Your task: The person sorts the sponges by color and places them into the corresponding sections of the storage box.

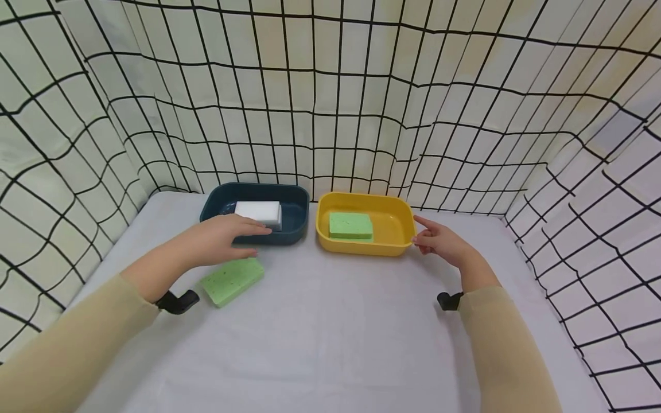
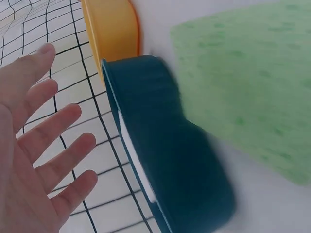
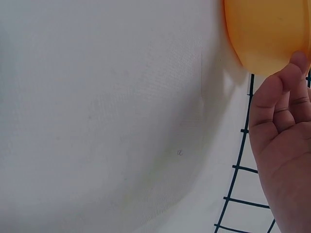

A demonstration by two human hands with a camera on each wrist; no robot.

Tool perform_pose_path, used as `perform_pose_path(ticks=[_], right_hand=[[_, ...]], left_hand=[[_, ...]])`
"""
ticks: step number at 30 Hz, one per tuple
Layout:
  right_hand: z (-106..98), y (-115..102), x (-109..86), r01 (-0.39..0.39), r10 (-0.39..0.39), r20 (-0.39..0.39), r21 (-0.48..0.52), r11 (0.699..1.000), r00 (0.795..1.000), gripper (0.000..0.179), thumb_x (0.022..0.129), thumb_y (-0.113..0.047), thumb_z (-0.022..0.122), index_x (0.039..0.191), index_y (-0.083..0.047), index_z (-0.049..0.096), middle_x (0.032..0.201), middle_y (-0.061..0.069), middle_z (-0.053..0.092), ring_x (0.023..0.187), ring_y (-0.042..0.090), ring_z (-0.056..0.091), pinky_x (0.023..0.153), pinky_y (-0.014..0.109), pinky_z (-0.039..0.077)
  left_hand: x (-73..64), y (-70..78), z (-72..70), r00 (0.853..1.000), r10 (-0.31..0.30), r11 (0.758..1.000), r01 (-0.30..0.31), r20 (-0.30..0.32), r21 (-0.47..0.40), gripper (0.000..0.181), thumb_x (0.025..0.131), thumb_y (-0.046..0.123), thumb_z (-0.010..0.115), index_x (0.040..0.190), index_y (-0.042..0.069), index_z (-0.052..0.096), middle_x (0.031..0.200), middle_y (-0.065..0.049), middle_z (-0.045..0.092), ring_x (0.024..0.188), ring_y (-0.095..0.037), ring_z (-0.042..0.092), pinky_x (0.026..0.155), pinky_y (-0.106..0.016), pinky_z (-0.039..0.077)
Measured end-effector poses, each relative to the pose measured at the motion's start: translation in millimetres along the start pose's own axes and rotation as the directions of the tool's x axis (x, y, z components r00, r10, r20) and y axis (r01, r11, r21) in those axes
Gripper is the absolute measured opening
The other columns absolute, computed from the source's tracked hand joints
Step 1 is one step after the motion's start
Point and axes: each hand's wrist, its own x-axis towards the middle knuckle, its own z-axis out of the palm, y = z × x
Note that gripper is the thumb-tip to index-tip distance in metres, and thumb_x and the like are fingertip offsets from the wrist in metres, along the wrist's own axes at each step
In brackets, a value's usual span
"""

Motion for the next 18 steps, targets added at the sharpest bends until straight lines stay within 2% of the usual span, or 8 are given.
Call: perform_pose_path(ticks=[5,9,14,18], right_hand=[[-1,0,-3.4,-0.006,0.006,0.009,0.006,1.000,1.000,0.079,0.098,-0.033,0.064,0.160,-0.027,0.016,0.112,0.021,0.055,0.097,0.029,0.056,0.100,0.038,0.046],[-2,1,-5.1,-0.002,0.002,0.007,0.001,1.000,1.000,0.078,0.098,-0.033,0.064,0.160,-0.028,0.017,0.112,0.021,0.055,0.097,0.029,0.057,0.102,0.041,0.045],[-2,-1,-5.1,0.004,-0.004,0.009,-0.001,1.000,1.000,0.078,0.098,-0.033,0.063,0.160,-0.027,0.017,0.112,0.020,0.055,0.097,0.029,0.057,0.103,0.042,0.044],[-1,-3,-4.2,0.001,-0.001,0.009,-0.003,1.000,1.000,0.077,0.099,-0.032,0.062,0.160,-0.026,0.017,0.112,0.020,0.055,0.097,0.029,0.056,0.102,0.040,0.045]], left_hand=[[-34.6,-7.3,6.6,0.998,-0.065,0.998,0.065,0.011,0.009,0.056,0.091,0.048,0.068,0.141,0.026,0.058,0.144,-0.003,0.054,0.136,-0.032,0.044,0.108,-0.056,0.034],[-55.3,-13.3,12.2,0.994,-0.108,0.994,0.108,0.013,-0.004,0.056,0.091,0.049,0.067,0.142,0.027,0.057,0.144,-0.005,0.053,0.135,-0.036,0.044,0.107,-0.059,0.034],[-73.2,-18.0,17.1,0.991,-0.135,0.990,0.135,-0.018,-0.030,0.056,0.091,0.047,0.068,0.142,0.025,0.057,0.143,-0.007,0.055,0.134,-0.037,0.046,0.106,-0.059,0.035],[-81.0,-17.9,19.9,0.985,-0.174,0.984,0.173,-0.002,-0.044,0.062,0.090,0.050,0.068,0.144,0.023,0.054,0.144,-0.009,0.053,0.134,-0.039,0.044,0.106,-0.060,0.035]])
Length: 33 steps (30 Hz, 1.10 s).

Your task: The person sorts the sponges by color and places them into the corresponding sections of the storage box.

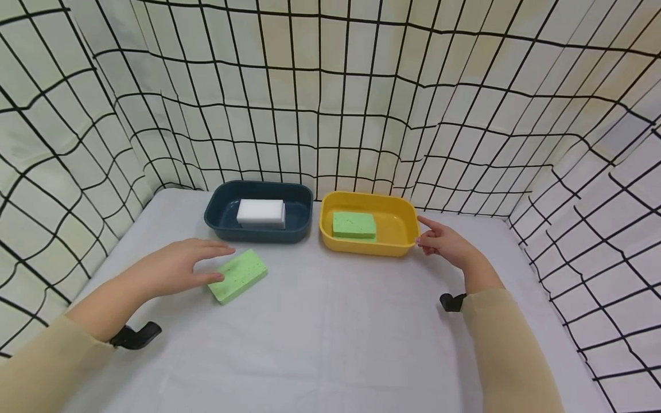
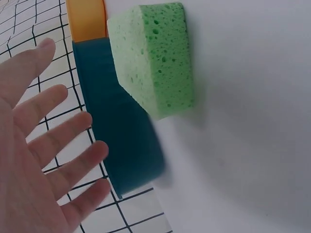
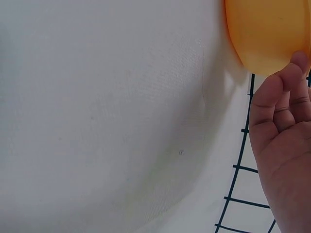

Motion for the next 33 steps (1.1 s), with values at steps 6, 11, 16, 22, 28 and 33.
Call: perform_pose_path(ticks=[6,11,16,22,28,33], right_hand=[[1,-1,-1.7,-0.009,0.009,-0.010,0.009,1.000,1.000,0.075,0.100,-0.031,0.062,0.160,-0.027,0.018,0.114,0.020,0.055,0.099,0.030,0.056,0.099,0.035,0.047],[2,3,-0.1,-0.005,0.005,-0.008,0.025,1.000,1.000,0.075,0.100,-0.030,0.062,0.160,-0.027,0.017,0.113,0.020,0.054,0.098,0.029,0.056,0.098,0.034,0.048],[2,6,-0.2,-0.004,0.004,-0.012,0.029,1.000,1.000,0.076,0.099,-0.032,0.062,0.160,-0.027,0.018,0.113,0.020,0.055,0.099,0.029,0.056,0.098,0.034,0.048],[3,9,3.0,-0.011,0.011,-0.011,0.040,0.999,1.000,0.077,0.098,-0.033,0.064,0.160,-0.030,0.018,0.113,0.020,0.054,0.098,0.029,0.056,0.099,0.036,0.047],[3,5,5.5,-0.013,0.014,-0.019,0.029,0.999,1.000,0.075,0.099,-0.033,0.061,0.160,-0.032,0.017,0.112,0.022,0.056,0.098,0.030,0.056,0.103,0.042,0.045],[2,4,4.8,-0.017,0.018,-0.018,0.025,1.000,1.000,0.074,0.100,-0.031,0.060,0.160,-0.031,0.016,0.114,0.022,0.055,0.100,0.031,0.056,0.104,0.043,0.044]], left_hand=[[2.3,-1.1,8.3,0.994,-0.083,0.996,0.084,0.072,-0.006,0.076,0.085,0.055,0.071,0.148,0.020,0.048,0.148,-0.016,0.047,0.134,-0.043,0.042,0.104,-0.063,0.035],[8.5,-3.2,16.5,0.983,-0.108,0.993,0.113,0.147,-0.025,0.083,0.082,0.057,0.073,0.150,0.018,0.045,0.146,-0.020,0.047,0.132,-0.043,0.044,0.102,-0.062,0.037],[14.3,-2.4,25.2,0.977,-0.113,0.992,0.120,0.183,-0.031,0.085,0.080,0.057,0.075,0.151,0.021,0.044,0.144,-0.016,0.048,0.128,-0.038,0.048,0.099,-0.060,0.041],[16.2,3.1,30.0,0.978,-0.089,0.995,0.096,0.188,-0.026,0.085,0.080,0.053,0.078,0.151,0.021,0.044,0.140,-0.013,0.051,0.123,-0.034,0.052,0.098,-0.056,0.043],[16.8,7.5,30.3,0.977,-0.090,0.995,0.095,0.192,-0.020,0.087,0.079,0.053,0.079,0.152,0.023,0.043,0.140,-0.014,0.050,0.123,-0.034,0.052,0.096,-0.056,0.044],[18.6,7.3,32.7,0.978,-0.085,0.996,0.090,0.190,-0.020,0.085,0.079,0.052,0.079,0.151,0.024,0.043,0.139,-0.015,0.050,0.120,-0.033,0.053,0.095,-0.056,0.044]])
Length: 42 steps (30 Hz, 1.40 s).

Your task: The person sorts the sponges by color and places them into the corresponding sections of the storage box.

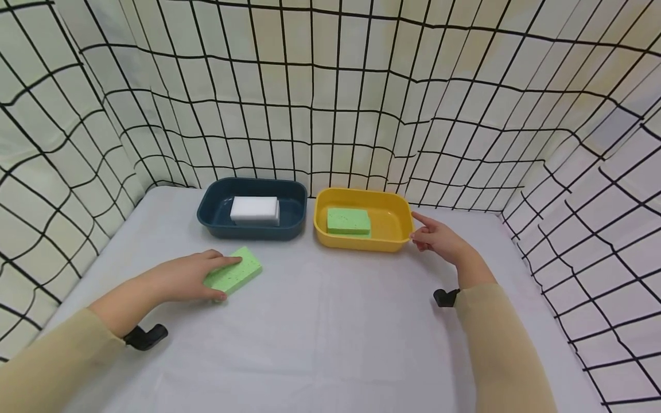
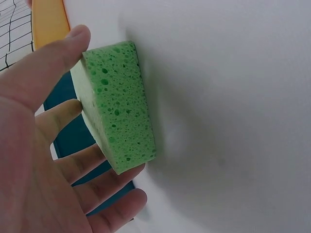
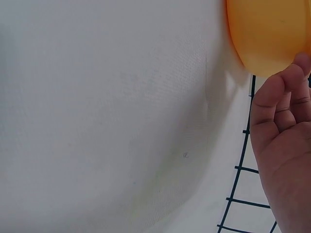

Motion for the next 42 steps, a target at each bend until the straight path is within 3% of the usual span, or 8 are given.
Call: perform_pose_path(ticks=[10,15,22,27,33,42], right_hand=[[0,1,-6.4,-0.007,0.007,-0.007,0.016,1.000,1.000,0.074,0.100,-0.031,0.061,0.160,-0.029,0.017,0.111,0.021,0.056,0.097,0.028,0.057,0.102,0.040,0.046],[0,0,-7.0,0.002,-0.002,-0.007,0.019,1.000,1.000,0.073,0.101,-0.030,0.060,0.160,-0.028,0.018,0.110,0.021,0.056,0.097,0.028,0.057,0.101,0.039,0.046],[-1,-3,-6.0,-0.001,0.001,-0.009,0.014,1.000,1.000,0.072,0.101,-0.029,0.059,0.160,-0.027,0.017,0.110,0.022,0.055,0.098,0.029,0.056,0.102,0.039,0.046],[-1,-3,-3.6,-0.001,0.001,-0.012,0.011,1.000,1.000,0.072,0.101,-0.030,0.059,0.160,-0.028,0.017,0.109,0.020,0.057,0.097,0.028,0.057,0.101,0.039,0.046],[0,-3,-2.3,0.000,0.000,-0.009,0.021,1.000,1.000,0.073,0.101,-0.030,0.060,0.160,-0.028,0.018,0.109,0.021,0.056,0.096,0.027,0.057,0.102,0.040,0.046],[2,-1,-1.8,0.005,-0.005,-0.005,0.022,1.000,1.000,0.074,0.100,-0.031,0.061,0.160,-0.027,0.018,0.109,0.020,0.056,0.096,0.027,0.057,0.101,0.039,0.047]], left_hand=[[1.9,2.5,2.2,0.999,0.022,1.000,-0.022,-0.025,0.003,0.074,0.082,0.040,0.078,0.148,0.026,0.049,0.136,-0.015,0.051,0.113,-0.030,0.055,0.092,-0.053,0.047],[-1.0,5.5,-3.5,0.995,0.052,0.998,-0.049,-0.080,0.031,0.071,0.084,0.036,0.075,0.149,0.026,0.048,0.137,-0.014,0.051,0.113,-0.029,0.054,0.091,-0.051,0.047],[-0.7,11.0,-16.8,0.979,0.111,0.993,-0.100,-0.172,0.068,0.069,0.086,0.036,0.072,0.150,0.028,0.046,0.141,-0.012,0.050,0.119,-0.031,0.053,0.092,-0.051,0.047],[4.2,20.2,-27.2,0.956,0.175,0.983,-0.159,-0.236,0.086,0.064,0.086,0.033,0.072,0.147,0.027,0.050,0.142,-0.012,0.050,0.120,-0.034,0.053,0.092,-0.051,0.047],[21.1,36.4,-36.5,0.931,0.227,0.973,-0.201,-0.287,0.117,0.058,0.086,0.036,0.072,0.141,0.030,0.056,0.142,-0.006,0.050,0.121,-0.029,0.054,0.095,-0.047,0.047],[65.3,75.2,-42.4,0.922,0.268,0.963,-0.251,-0.278,0.097,0.055,0.090,0.038,0.067,0.143,0.033,0.054,0.150,-0.003,0.044,0.131,-0.028,0.047,0.105,-0.046,0.042]])
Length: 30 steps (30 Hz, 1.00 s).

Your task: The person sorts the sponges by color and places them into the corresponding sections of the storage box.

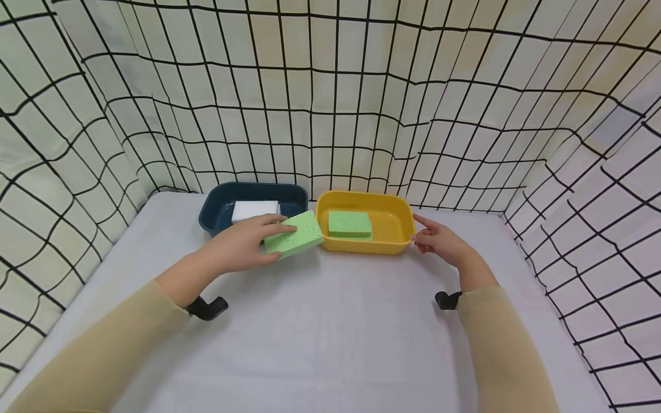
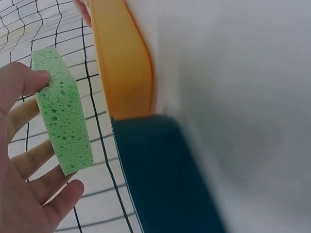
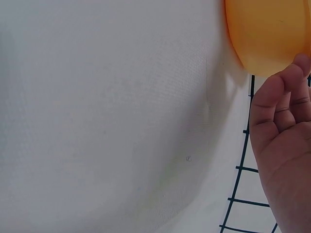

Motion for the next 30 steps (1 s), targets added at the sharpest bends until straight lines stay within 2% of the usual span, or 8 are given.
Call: perform_pose_path(ticks=[7,15,24,30], right_hand=[[-1,3,0.1,-0.003,0.003,-0.001,0.007,1.000,1.000,0.076,0.098,-0.035,0.063,0.160,-0.028,0.018,0.109,0.020,0.056,0.096,0.028,0.057,0.101,0.038,0.046],[-1,2,0.4,-0.004,0.004,-0.004,0.014,1.000,1.000,0.076,0.099,-0.033,0.063,0.160,-0.027,0.019,0.109,0.020,0.056,0.096,0.028,0.056,0.100,0.038,0.047],[1,1,-0.1,0.003,-0.004,-0.013,-0.025,1.000,1.000,0.071,0.101,-0.031,0.059,0.160,-0.027,0.019,0.111,0.019,0.058,0.097,0.030,0.057,0.099,0.038,0.047],[-1,4,1.9,0.013,-0.013,-0.011,-0.023,1.000,1.000,0.073,0.100,-0.034,0.060,0.160,-0.028,0.020,0.108,0.019,0.058,0.094,0.027,0.058,0.100,0.040,0.047]], left_hand=[[51.0,23.6,7.1,0.999,0.021,0.999,-0.020,0.028,-0.024,0.055,0.092,0.042,0.064,0.146,0.036,0.050,0.155,-0.002,0.039,0.136,-0.028,0.042,0.107,-0.048,0.038],[97.3,33.2,11.2,0.999,0.014,0.998,-0.012,0.032,-0.069,0.056,0.093,0.042,0.062,0.147,0.036,0.048,0.154,0.000,0.039,0.137,-0.025,0.041,0.110,-0.046,0.036],[125.8,35.1,25.3,0.997,0.022,0.995,-0.014,0.080,-0.102,0.056,0.094,0.041,0.062,0.148,0.035,0.047,0.155,0.000,0.037,0.136,-0.025,0.041,0.110,-0.045,0.035],[140.8,48.2,29.9,0.992,0.038,0.995,-0.027,0.118,-0.093,0.055,0.095,0.040,0.062,0.147,0.035,0.048,0.156,0.001,0.037,0.138,-0.022,0.039,0.110,-0.043,0.036]])
